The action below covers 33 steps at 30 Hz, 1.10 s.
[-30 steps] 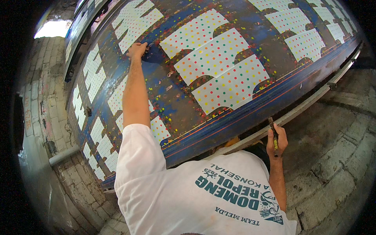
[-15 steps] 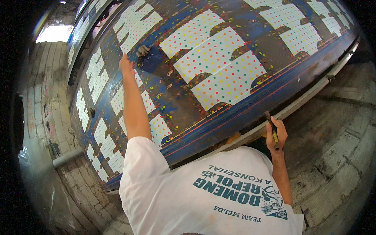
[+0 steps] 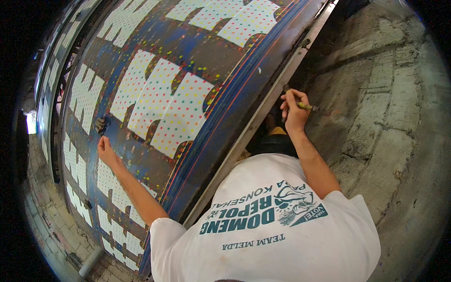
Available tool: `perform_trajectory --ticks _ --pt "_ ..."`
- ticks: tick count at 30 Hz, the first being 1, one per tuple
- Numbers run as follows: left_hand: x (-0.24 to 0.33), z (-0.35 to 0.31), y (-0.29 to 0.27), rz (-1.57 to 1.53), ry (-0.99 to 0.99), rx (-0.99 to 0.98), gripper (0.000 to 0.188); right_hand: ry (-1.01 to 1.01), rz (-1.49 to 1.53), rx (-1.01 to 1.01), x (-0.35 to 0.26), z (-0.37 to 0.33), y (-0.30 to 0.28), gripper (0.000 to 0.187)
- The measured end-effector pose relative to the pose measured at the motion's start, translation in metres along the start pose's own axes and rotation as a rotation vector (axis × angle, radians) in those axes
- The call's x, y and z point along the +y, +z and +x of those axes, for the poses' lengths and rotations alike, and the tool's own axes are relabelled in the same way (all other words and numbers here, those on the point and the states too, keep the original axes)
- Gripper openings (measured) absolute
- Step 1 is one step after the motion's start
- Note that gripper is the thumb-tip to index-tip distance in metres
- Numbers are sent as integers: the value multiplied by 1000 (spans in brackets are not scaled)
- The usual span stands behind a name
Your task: The person uses a screwdriver to tighten screws along the edge of a large metal panel, securing it to a frame. The person works methodically along the panel's edge, inserting and tightening multiple fasteners.
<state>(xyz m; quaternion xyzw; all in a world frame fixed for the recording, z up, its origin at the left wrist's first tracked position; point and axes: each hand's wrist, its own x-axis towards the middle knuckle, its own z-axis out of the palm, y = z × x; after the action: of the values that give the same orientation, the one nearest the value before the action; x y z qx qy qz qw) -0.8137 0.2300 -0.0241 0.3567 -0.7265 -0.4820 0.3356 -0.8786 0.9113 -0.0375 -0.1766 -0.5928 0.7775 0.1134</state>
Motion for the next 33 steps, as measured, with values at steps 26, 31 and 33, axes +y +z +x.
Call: perform_trajectory --ticks 26,31,33 --pt "252 -435 562 -6 420 -1020 32 952 675 -256 9 283 -131 22" --pt "247 -443 578 47 525 -991 30 1010 634 -277 -2 290 -131 25" --pt "242 -446 578 45 577 -966 30 1032 633 -267 -4 292 -130 27"
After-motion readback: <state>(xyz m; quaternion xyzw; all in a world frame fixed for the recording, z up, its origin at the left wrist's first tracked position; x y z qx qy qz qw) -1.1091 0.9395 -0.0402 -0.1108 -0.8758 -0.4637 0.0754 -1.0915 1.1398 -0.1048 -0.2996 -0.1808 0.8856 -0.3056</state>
